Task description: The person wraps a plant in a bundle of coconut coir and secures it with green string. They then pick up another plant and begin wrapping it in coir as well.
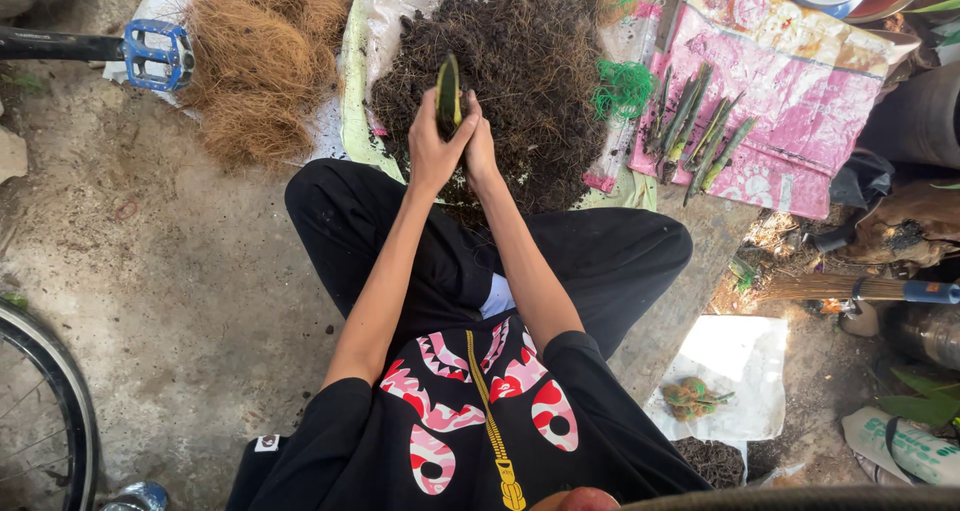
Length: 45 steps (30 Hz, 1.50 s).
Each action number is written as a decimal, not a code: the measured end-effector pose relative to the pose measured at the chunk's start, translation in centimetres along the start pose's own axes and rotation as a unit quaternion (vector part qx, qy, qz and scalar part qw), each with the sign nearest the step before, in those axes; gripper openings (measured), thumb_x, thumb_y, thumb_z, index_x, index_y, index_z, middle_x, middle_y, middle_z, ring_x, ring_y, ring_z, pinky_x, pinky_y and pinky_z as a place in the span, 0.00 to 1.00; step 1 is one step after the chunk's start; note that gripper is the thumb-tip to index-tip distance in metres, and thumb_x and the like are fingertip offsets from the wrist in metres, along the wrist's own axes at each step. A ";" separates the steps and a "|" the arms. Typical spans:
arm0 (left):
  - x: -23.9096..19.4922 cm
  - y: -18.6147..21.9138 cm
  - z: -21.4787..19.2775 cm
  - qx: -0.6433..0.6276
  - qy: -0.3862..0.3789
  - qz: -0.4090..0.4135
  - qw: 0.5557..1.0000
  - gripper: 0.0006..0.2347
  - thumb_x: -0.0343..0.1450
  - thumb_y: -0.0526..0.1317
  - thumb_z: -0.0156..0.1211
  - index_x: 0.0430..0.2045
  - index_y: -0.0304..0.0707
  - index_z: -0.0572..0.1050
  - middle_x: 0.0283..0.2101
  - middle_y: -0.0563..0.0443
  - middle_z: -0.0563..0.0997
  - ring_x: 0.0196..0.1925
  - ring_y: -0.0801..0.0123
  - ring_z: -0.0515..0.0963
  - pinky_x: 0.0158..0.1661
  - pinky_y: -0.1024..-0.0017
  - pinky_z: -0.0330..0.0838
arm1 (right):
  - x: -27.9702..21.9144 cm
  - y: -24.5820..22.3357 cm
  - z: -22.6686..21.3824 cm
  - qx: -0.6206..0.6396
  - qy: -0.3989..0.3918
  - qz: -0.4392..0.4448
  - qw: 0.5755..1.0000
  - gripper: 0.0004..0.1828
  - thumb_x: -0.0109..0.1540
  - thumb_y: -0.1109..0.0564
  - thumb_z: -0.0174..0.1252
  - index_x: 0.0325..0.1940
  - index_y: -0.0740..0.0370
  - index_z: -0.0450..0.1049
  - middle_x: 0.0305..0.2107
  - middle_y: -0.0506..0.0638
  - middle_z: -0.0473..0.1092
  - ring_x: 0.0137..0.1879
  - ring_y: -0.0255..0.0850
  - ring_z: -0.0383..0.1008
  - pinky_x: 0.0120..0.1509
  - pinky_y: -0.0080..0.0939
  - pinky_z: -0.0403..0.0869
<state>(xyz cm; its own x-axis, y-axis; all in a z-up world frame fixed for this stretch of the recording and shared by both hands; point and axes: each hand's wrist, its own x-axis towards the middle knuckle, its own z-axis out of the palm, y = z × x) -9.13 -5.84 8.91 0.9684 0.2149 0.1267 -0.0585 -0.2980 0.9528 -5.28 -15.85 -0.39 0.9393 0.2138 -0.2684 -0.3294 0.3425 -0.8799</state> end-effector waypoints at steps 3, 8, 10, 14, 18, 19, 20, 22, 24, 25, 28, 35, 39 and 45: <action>1.2 0.7 -0.1 -0.065 -0.014 0.041 0.997 0.21 0.69 0.46 0.71 0.51 0.34 0.74 0.45 0.44 0.85 0.46 0.59 0.89 0.49 0.62 0.84 | -0.1 -1.4 0.0 0.008 -0.007 0.020 1.000 0.34 0.72 0.36 0.34 0.65 0.65 0.67 0.43 0.49 0.71 0.50 0.35 0.72 0.56 0.41 0.75; 2.3 -1.8 1.4 -0.168 -0.041 0.046 0.984 0.20 0.69 0.43 0.70 0.51 0.32 0.75 0.48 0.43 0.84 0.54 0.58 0.85 0.57 0.60 0.79 | 0.2 -2.5 -0.1 0.051 -0.037 0.060 0.996 0.34 0.77 0.35 0.32 0.68 0.66 0.63 0.42 0.52 0.67 0.45 0.41 0.68 0.51 0.48 0.72; 3.3 -4.1 1.9 -0.160 -0.035 -0.042 0.986 0.18 0.73 0.45 0.69 0.49 0.31 0.77 0.45 0.42 0.83 0.47 0.57 0.83 0.54 0.58 0.79 | 0.1 -2.3 -1.1 -0.069 -0.040 0.066 0.995 0.38 0.74 0.32 0.25 0.72 0.59 0.64 0.39 0.53 0.67 0.40 0.44 0.64 0.46 0.48 0.70; 5.2 -8.1 1.5 -0.278 0.033 -0.173 0.944 0.18 0.75 0.51 0.67 0.46 0.32 0.77 0.42 0.48 0.83 0.42 0.61 0.84 0.51 0.63 0.80 | 1.6 -1.9 -2.9 -0.298 -0.054 0.008 0.953 0.32 0.76 0.34 0.32 0.71 0.57 0.64 0.54 0.57 0.72 0.59 0.50 0.73 0.64 0.53 0.72; 5.7 -9.5 0.5 -0.521 0.092 -0.219 0.820 0.18 0.70 0.50 0.65 0.45 0.39 0.69 0.32 0.49 0.77 0.38 0.62 0.87 0.41 0.64 0.84 | 4.3 -2.1 -3.5 -0.582 0.022 -0.034 0.812 0.32 0.70 0.35 0.52 0.73 0.51 0.62 0.68 0.58 0.64 0.74 0.53 0.67 0.75 0.56 0.71; 5.7 -9.6 0.6 -0.517 0.112 -0.233 0.816 0.17 0.70 0.49 0.64 0.45 0.40 0.70 0.31 0.50 0.77 0.34 0.65 0.84 0.37 0.67 0.82 | 4.7 -2.2 -3.5 -0.663 0.061 -0.042 0.745 0.36 0.66 0.35 0.60 0.74 0.49 0.61 0.71 0.57 0.59 0.77 0.54 0.62 0.76 0.56 0.70; 5.7 -9.8 0.6 -0.512 0.133 -0.247 0.812 0.16 0.70 0.49 0.64 0.44 0.40 0.70 0.30 0.51 0.76 0.30 0.68 0.81 0.32 0.69 0.79 | 5.1 -2.2 -3.4 -0.705 0.061 -0.073 0.703 0.44 0.59 0.34 0.64 0.74 0.51 0.60 0.70 0.61 0.57 0.76 0.59 0.61 0.71 0.62 0.68; 5.5 -10.1 0.9 -0.503 0.162 -0.255 0.810 0.15 0.72 0.49 0.64 0.42 0.39 0.70 0.29 0.51 0.76 0.26 0.70 0.77 0.27 0.71 0.75 | 5.3 -2.0 -3.4 -0.776 0.059 -0.137 0.612 0.60 0.44 0.32 0.74 0.73 0.57 0.58 0.68 0.68 0.55 0.73 0.69 0.59 0.60 0.72 0.64; 5.5 -10.5 1.3 -0.495 0.178 -0.242 0.816 0.16 0.74 0.49 0.66 0.37 0.36 0.69 0.27 0.51 0.75 0.23 0.70 0.76 0.25 0.70 0.72 | 4.9 -1.7 -3.6 -0.799 0.047 -0.113 0.588 0.58 0.44 0.33 0.73 0.72 0.57 0.60 0.66 0.66 0.58 0.68 0.66 0.61 0.58 0.69 0.66; 5.5 -10.7 1.4 -0.476 0.183 -0.248 0.824 0.16 0.73 0.49 0.66 0.37 0.36 0.69 0.26 0.52 0.74 0.23 0.71 0.75 0.24 0.71 0.72 | 4.7 -1.5 -3.8 -0.810 0.042 -0.102 0.576 0.57 0.44 0.33 0.73 0.71 0.56 0.62 0.65 0.65 0.60 0.66 0.64 0.63 0.57 0.67 0.67; 5.4 -11.3 1.9 -0.444 0.191 -0.265 0.834 0.16 0.71 0.49 0.67 0.37 0.37 0.70 0.26 0.55 0.73 0.24 0.73 0.75 0.23 0.72 0.72 | 3.5 -0.5 -5.5 -0.781 0.004 -0.097 0.617 0.41 0.63 0.40 0.69 0.74 0.59 0.62 0.60 0.62 0.67 0.64 0.57 0.66 0.66 0.58 0.68; 5.0 -11.6 2.3 -0.477 0.130 -0.296 0.817 0.22 0.71 0.45 0.69 0.54 0.35 0.67 0.40 0.49 0.75 0.35 0.75 0.80 0.36 0.73 0.80 | 3.4 0.1 -8.8 -0.657 0.041 -0.059 0.750 0.21 0.62 0.49 0.66 0.53 0.65 0.74 0.36 0.56 0.78 0.37 0.50 0.80 0.44 0.51 0.79; 4.0 -11.7 2.2 -0.394 0.046 -0.307 0.865 0.30 0.72 0.39 0.69 0.68 0.35 0.61 0.50 0.42 0.76 0.26 0.65 0.58 0.26 0.65 0.53 | 3.5 -2.5 -9.3 -0.516 0.098 0.025 0.850 0.24 0.68 0.41 0.61 0.55 0.65 0.76 0.34 0.57 0.79 0.36 0.47 0.79 0.47 0.52 0.79; 3.9 -12.4 3.3 -0.490 0.048 -0.232 0.839 0.26 0.73 0.30 0.62 0.66 0.33 0.59 0.59 0.46 0.73 0.59 0.62 0.79 0.60 0.62 0.75 | 2.8 -6.0 -9.1 -0.330 0.051 -0.034 0.942 0.31 0.66 0.46 0.64 0.64 0.71 0.65 0.53 0.57 0.72 0.59 0.42 0.73 0.65 0.48 0.71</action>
<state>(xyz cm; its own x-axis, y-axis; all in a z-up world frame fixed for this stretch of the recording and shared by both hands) -3.78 -4.39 -3.30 0.9205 0.1846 -0.3445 0.1025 0.7366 0.6685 0.17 -25.63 0.63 0.9713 0.1119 -0.2099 -0.1684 -0.2993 -0.9392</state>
